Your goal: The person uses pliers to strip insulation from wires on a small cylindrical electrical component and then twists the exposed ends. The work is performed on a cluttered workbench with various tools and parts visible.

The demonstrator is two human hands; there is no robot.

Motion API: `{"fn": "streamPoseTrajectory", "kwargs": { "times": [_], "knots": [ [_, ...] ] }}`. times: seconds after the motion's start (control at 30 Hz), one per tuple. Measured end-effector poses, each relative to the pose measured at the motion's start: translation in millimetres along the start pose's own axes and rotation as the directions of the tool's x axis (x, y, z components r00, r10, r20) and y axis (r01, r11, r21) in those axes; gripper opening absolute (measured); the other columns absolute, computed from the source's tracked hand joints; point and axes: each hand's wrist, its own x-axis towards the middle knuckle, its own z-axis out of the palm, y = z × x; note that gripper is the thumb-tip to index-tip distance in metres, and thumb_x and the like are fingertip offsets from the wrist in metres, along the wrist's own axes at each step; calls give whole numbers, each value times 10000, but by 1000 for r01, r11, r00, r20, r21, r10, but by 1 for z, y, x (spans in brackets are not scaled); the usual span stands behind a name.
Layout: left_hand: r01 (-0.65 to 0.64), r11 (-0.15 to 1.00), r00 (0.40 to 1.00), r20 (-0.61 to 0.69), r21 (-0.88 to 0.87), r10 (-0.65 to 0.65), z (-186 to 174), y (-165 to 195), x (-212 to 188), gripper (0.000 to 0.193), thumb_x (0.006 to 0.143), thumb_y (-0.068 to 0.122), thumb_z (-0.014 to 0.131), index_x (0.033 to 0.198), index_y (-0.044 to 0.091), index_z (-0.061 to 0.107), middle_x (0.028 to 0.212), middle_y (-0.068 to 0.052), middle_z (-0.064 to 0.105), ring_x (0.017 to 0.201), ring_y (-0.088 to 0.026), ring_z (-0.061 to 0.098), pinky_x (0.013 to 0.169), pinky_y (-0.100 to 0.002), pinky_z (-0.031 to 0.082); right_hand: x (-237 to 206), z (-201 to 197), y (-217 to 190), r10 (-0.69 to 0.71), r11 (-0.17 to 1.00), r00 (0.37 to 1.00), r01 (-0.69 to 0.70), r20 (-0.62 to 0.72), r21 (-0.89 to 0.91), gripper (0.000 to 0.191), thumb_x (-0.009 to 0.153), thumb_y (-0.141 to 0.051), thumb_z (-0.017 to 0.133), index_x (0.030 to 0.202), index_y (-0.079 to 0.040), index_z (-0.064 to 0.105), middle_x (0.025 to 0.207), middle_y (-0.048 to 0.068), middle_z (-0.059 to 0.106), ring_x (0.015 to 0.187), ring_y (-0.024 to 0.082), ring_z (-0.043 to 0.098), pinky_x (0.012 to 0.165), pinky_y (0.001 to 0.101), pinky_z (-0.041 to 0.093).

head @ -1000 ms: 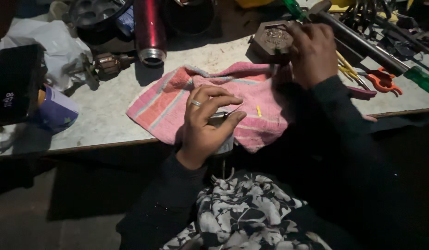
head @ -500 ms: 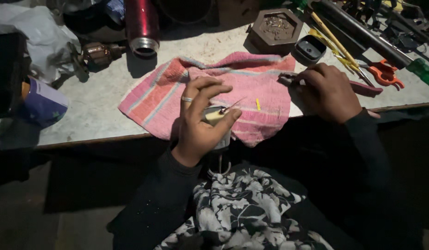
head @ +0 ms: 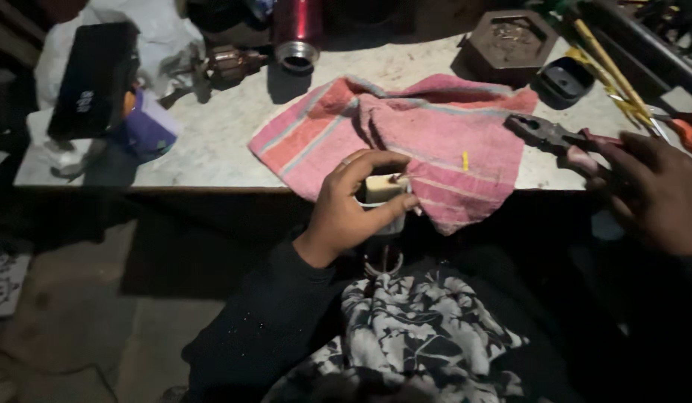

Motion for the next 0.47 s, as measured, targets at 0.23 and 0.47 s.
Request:
{"fn": "streamPoseTrajectory", "kwargs": {
  "times": [0.23, 0.47],
  "knots": [
    [35, 974, 998, 63, -222, -22, 12, 5, -13, 133, 990, 126, 725, 1077, 28, 705, 1092, -68, 709, 1076, -182, 680, 977, -318, 534, -39, 14, 3, 63, 998, 996, -62, -70, 11, 454, 895, -131, 746, 1339, -86, 663, 1391, 236, 561, 1297, 376, 613, 1080, 439, 523],
    [243, 791, 968, 190, -562, -163, 30, -14, -25, 140, 1023, 120, 660, 1103, 14, 702, 1186, -90, 643, 1123, -185, 625, 1024, -315, 490, -55, 15, -6, 312, 929, 941, -274, 130, -248, 458, 949, -340, 757, 1375, -191, 678, 1486, 138, 563, 1343, 366, 493, 1109, 498, 418]
  ]
}}
